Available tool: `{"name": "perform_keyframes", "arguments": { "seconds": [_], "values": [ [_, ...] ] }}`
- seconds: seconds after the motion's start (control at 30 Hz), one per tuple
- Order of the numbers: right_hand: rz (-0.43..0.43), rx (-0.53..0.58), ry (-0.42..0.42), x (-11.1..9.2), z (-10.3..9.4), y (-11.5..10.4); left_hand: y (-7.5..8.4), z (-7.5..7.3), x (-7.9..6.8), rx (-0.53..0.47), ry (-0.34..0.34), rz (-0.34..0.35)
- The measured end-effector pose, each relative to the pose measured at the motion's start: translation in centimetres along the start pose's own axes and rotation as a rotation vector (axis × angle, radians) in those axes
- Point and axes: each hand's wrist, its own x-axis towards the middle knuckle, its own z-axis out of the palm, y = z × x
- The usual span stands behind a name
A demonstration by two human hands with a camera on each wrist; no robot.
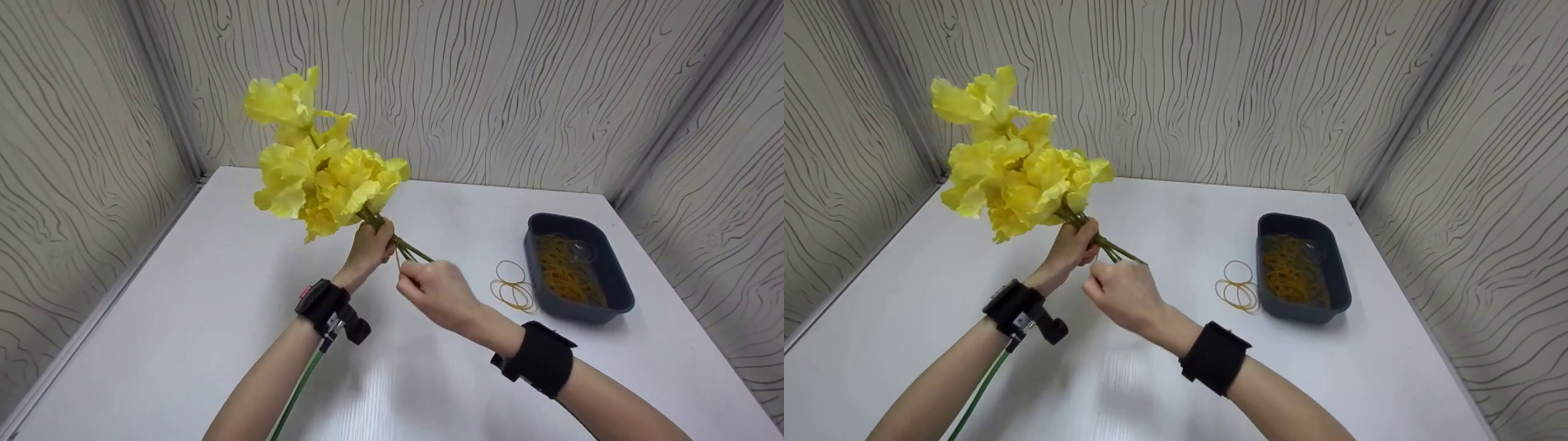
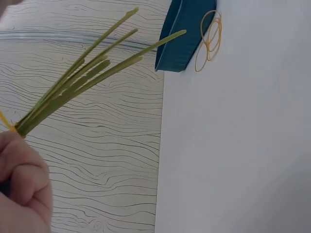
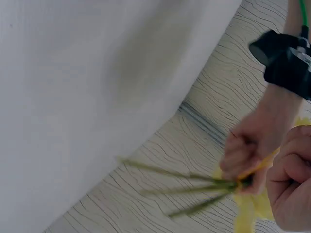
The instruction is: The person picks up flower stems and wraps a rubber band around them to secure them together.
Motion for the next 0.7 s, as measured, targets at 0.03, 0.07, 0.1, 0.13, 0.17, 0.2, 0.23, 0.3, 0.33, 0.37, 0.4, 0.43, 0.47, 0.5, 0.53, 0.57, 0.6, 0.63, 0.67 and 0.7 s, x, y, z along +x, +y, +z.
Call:
{"name": "perform_keyframes", "arguments": {
  "seconds": [0.03,0.07,0.1,0.13,0.17,0.2,0.23,0.3,0.33,0.37,0.4,0.43,0.47,0.5,0.53,0.57,0.6,0.63,0.67,0.7],
  "values": [
    [-0.034,-0.040,0.042,0.5,-0.8,0.1,0.0,0.0,0.0,0.024,-0.015,0.001],
    [-0.065,-0.082,0.085,1.0,-1.7,0.4,0.0,0.0,0.0,0.051,-0.032,0.003],
    [-0.091,-0.123,0.126,1.5,-2.6,0.7,0.2,0.0,0.0,0.073,-0.051,0.004],
    [-0.116,-0.156,0.162,1.9,-3.5,1.1,0.3,-0.1,-0.1,0.089,-0.070,0.011],
    [-0.137,-0.189,0.193,2.3,-4.4,1.6,0.5,-0.2,-0.1,0.102,-0.088,0.016],
    [-0.153,-0.224,0.222,2.7,-5.2,2.1,0.7,-0.3,-0.2,0.115,-0.104,0.023],
    [-0.164,-0.258,0.251,3.0,-5.9,2.6,0.9,-0.4,-0.2,0.125,-0.121,0.029],
    [-0.164,-0.312,0.296,3.4,-7.1,3.8,1.4,-0.7,-0.3,0.121,-0.170,0.030],
    [-0.157,-0.329,0.312,3.5,-7.5,4.4,1.6,-0.9,-0.4,0.113,-0.197,0.024],
    [-0.145,-0.343,0.324,3.5,-7.8,5.0,1.8,-1.0,-0.5,0.098,-0.227,0.016],
    [-0.130,-0.351,0.331,3.5,-8.1,5.6,1.9,-1.2,-0.6,0.086,-0.258,0.007],
    [-0.114,-0.351,0.333,3.4,-8.2,6.2,2.2,-1.3,-0.8,0.067,-0.291,-0.001],
    [-0.097,-0.349,0.328,3.3,-8.3,6.8,2.7,-1.4,-1.1,0.042,-0.323,-0.008],
    [-0.079,-0.345,0.319,3.1,-8.2,7.4,3.1,-1.5,-1.5,0.011,-0.352,-0.019],
    [-0.065,-0.342,0.314,3.0,-8.1,8.0,3.2,-1.5,-1.7,-0.022,-0.371,-0.029],
    [-0.051,-0.336,0.306,2.7,-7.9,8.5,3.3,-1.5,-1.9,-0.063,-0.392,-0.039],
    [-0.038,-0.331,0.300,2.5,-7.6,9.1,3.4,-1.5,-2.1,-0.107,-0.409,-0.048],
    [-0.025,-0.325,0.295,2.2,-7.2,9.6,3.6,-1.3,-2.3,-0.160,-0.420,-0.062],
    [-0.012,-0.319,0.291,1.9,-6.8,10.1,3.6,-1.2,-2.4,-0.207,-0.427,-0.076],
    [0.001,-0.309,0.289,1.6,-6.2,10.4,3.4,-0.9,-2.3,-0.248,-0.430,-0.090]
  ]
}}
